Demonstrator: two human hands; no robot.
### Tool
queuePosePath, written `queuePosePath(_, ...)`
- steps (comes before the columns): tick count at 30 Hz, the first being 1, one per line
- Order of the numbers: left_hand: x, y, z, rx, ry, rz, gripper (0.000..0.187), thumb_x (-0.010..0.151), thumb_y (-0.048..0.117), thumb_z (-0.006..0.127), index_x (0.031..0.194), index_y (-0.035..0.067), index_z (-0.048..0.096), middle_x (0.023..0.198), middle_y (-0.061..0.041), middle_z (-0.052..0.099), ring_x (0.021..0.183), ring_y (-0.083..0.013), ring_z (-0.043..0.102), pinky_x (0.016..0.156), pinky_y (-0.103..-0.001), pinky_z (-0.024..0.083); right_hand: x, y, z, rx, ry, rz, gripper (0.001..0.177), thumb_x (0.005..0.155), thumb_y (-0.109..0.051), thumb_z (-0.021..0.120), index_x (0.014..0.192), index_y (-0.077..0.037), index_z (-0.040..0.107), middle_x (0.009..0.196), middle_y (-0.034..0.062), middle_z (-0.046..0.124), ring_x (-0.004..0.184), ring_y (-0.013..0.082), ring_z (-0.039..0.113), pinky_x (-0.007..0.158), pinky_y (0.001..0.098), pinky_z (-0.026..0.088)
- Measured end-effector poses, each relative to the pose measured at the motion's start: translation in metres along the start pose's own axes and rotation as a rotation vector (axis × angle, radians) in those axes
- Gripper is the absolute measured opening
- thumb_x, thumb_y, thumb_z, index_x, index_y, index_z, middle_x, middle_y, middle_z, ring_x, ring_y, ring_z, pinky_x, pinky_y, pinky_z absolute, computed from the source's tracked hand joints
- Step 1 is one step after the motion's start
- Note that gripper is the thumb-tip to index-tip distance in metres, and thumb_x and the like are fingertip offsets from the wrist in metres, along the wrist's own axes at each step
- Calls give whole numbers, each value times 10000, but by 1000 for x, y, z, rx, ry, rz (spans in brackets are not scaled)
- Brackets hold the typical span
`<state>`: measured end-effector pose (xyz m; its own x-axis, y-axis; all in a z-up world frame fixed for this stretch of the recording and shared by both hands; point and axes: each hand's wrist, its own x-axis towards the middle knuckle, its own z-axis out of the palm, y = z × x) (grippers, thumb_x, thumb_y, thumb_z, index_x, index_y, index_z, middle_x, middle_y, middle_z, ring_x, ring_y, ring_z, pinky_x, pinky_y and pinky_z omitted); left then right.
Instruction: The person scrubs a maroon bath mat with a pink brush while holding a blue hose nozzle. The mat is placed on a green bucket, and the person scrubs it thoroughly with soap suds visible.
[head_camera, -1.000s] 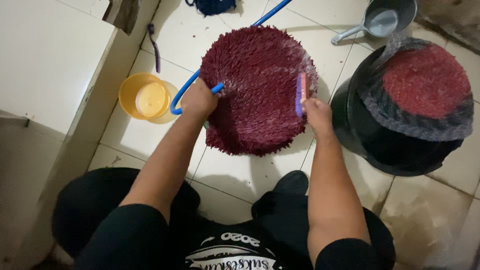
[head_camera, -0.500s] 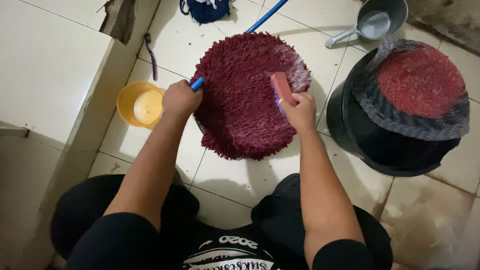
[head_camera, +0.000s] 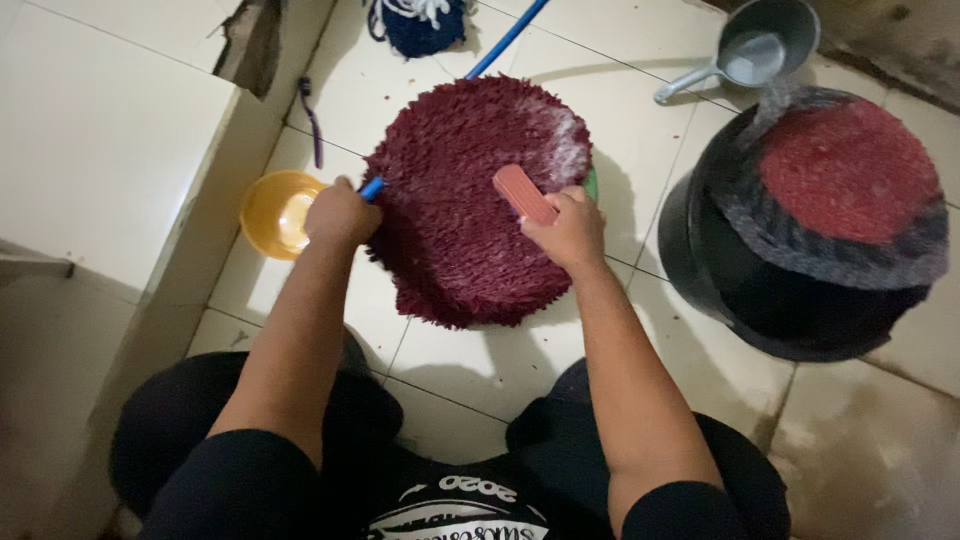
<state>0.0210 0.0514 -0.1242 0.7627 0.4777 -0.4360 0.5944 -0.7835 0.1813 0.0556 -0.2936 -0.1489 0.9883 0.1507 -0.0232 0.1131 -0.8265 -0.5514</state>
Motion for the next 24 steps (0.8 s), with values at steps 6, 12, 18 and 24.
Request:
queuePosePath(6,4,21,-9,-111,151,156,662,838,416,725,1391,121,512,1173,-242,655,1089,-413,655,897,-511,525,4,11,4,-26,-70,42,564,701,-435,857,1141,-98,754,1318,127,605,1259,337,548,1074,511,410)
queuePosePath(12,39,49,5,-89,-11,119,564,960,397,615,1425,117,462,1180,-235,685,1107,-422,660,926,-533,517,4,40,18,35,-8,73,496,706,-407,860,1098,-110,796,1591,285,317,1463,441,319,1165,490,327)
queuePosePath(18,63,42,12,-137,17,85,426,946,331,615,1307,110,567,1185,-196,704,1129,-387,670,963,-507,514,6,37,16,-18,-98,119,515,719,-443,837,1128,-136,781,1591,258,381,1466,428,329,1196,512,288)
queuePosePath(24,66,37,7,-88,97,16,379,951,276,598,1248,42,587,1149,-239,712,1088,-414,691,922,-523,536,4,19,2,-48,-140,160,472,712,-413,805,1118,-173,796,1633,146,372,1504,374,272,1204,566,213)
